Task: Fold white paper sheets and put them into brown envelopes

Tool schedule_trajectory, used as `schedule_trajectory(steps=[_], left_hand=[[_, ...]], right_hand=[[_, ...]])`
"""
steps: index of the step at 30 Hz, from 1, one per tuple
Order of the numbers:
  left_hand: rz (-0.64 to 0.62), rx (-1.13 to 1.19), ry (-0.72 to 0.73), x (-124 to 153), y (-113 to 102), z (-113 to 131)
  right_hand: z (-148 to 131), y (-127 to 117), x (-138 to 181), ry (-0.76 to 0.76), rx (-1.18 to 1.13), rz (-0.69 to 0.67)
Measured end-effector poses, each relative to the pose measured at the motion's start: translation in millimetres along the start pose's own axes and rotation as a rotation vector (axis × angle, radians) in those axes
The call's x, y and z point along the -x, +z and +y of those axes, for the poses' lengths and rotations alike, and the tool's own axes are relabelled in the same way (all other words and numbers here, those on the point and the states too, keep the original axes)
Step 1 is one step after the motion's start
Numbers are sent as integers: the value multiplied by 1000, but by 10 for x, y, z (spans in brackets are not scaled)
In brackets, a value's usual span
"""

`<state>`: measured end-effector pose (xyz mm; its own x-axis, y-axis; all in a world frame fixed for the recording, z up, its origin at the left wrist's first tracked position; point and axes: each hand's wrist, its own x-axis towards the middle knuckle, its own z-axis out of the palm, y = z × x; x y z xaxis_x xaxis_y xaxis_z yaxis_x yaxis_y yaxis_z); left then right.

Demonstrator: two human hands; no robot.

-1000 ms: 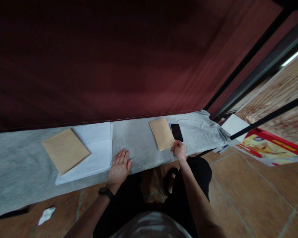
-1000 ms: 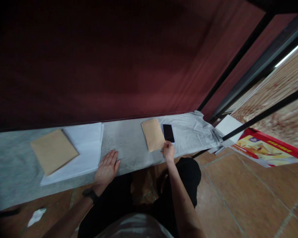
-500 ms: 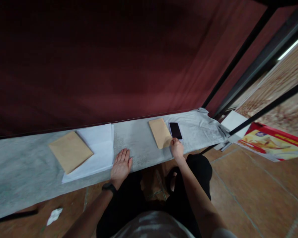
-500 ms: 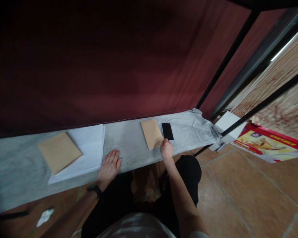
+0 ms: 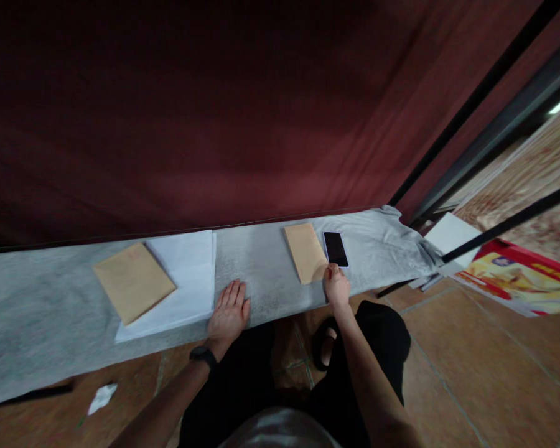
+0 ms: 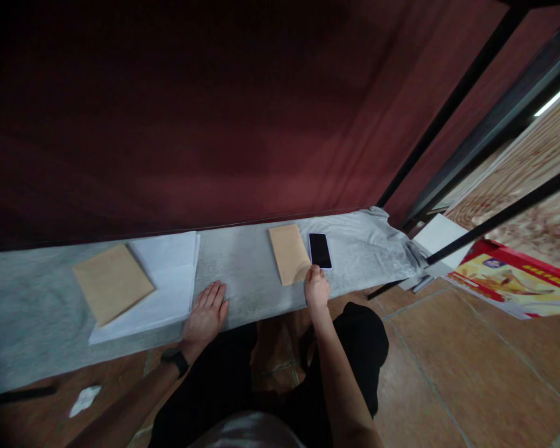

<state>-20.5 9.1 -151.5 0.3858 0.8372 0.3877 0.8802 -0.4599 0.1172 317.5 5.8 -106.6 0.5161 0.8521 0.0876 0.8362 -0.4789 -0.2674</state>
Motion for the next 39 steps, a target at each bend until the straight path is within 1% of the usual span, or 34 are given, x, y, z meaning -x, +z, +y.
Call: schedule_trajectory(steps=[9,20,23,28,31,34,39], left_hand=[[-28,-21,12,-23,-24,-8],[-69,-62,9,-24,-26,-22],[-78,-64,9,-21,-27,-25],[-82,-63,0,-25,-41,-3],[-74,-25,-11,-30,-51,8],[-65,9,-18,-29,-49,11],[-53,16,-28,-20,-48,36]], right_hand=[[23,23,23,-36,-13,17],[98,77,-3,-37,-121,-29],[118,108,-6,-16,-182,-17],[185,151,-38,41,-360,34],[218,137,-64,67,-405,39],[227,105,-85,66,-400,32],[210,86,-103,68,-306,19]])
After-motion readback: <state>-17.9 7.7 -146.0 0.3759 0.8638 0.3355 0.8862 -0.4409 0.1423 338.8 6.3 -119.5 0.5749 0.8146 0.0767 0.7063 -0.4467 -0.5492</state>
